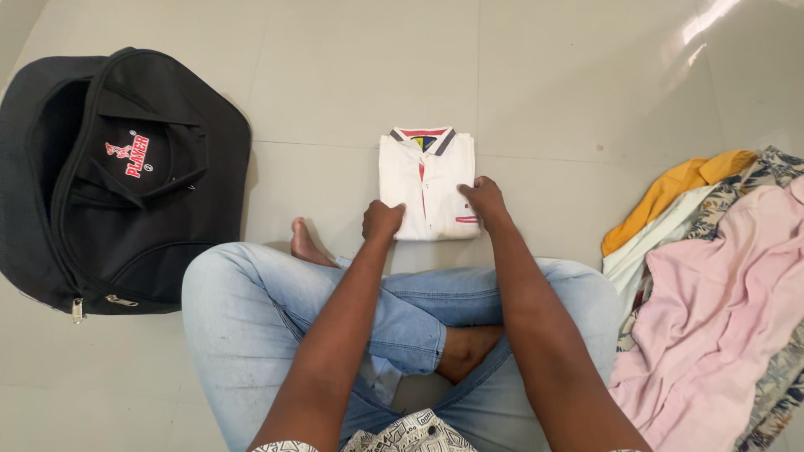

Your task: The person folds a white shirt on the floor, smoothing the fabric and tucking in the sleeves, then places the folded shirt inside a black bag.

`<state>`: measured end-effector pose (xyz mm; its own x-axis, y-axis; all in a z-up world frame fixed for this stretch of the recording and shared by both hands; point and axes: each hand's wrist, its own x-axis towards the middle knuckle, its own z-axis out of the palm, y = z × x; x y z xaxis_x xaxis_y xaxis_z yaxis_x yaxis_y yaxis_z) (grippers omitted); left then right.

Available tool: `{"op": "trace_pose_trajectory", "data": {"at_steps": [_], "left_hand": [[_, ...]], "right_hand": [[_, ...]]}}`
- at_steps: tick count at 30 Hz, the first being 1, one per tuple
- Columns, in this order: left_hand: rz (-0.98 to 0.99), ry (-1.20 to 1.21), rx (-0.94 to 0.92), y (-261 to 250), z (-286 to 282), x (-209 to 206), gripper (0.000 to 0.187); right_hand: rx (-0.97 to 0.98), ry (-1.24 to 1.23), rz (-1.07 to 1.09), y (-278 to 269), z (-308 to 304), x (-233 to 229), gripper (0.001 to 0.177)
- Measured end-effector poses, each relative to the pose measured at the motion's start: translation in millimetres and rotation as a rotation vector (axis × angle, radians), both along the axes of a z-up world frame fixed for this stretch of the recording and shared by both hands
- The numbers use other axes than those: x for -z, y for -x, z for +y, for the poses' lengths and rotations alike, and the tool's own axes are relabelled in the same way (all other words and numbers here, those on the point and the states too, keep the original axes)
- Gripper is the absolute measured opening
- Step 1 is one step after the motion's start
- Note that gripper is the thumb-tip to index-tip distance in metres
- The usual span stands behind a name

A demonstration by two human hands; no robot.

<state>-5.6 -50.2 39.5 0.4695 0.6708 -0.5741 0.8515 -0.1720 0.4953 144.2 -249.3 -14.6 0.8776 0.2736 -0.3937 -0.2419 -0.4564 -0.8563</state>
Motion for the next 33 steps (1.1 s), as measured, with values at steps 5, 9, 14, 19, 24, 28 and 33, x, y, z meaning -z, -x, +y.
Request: {"op": "trace_pose_trajectory", "data": {"at_steps": [5, 9, 14, 19, 24, 28, 33], "left_hand": [[-0.060, -0.083, 0.064, -3.0, -7.0, -16.2, 0.060], [-0.392, -0.392, 0.244, 0.9, -43.0, -26.0, 0.067], [-0.376, -0.722, 0.774, 8.7, -82.5, -31.8, 0.043], [-0.400, -1.002, 0.918, 12.0, -102.9, -20.9, 0.039], [-0.431, -1.089, 0.930, 11.3, -113.5, -8.7, 0.048], [-0.430, -0.975, 1.021, 13.3, -116.3, -11.1, 0.049], [-0.536, -0.811, 1.246, 39.6, -115.4, -43.6, 0.062]], "right_hand": [[-0.055, 0.178, -0.378, 12.5, 4.3, -28.5, 0.064], [-0.243, 0.208, -0.649, 24.1, 14.5, -46.0, 0.053], [-0.141, 0.062, 0.018, 31.4, 19.9, -90.2, 0.029], [-0.254, 0.348, -0.175, 29.8, 27.0, -95.7, 0.058], [-0.301, 0.513, -0.277, 41.8, 38.4, -100.5, 0.077], [-0.341, 0.585, -0.265, 40.6, 40.3, -95.3, 0.063], [-0.311, 0.537, -0.205, 31.1, 31.9, -81.9, 0.054]]}}
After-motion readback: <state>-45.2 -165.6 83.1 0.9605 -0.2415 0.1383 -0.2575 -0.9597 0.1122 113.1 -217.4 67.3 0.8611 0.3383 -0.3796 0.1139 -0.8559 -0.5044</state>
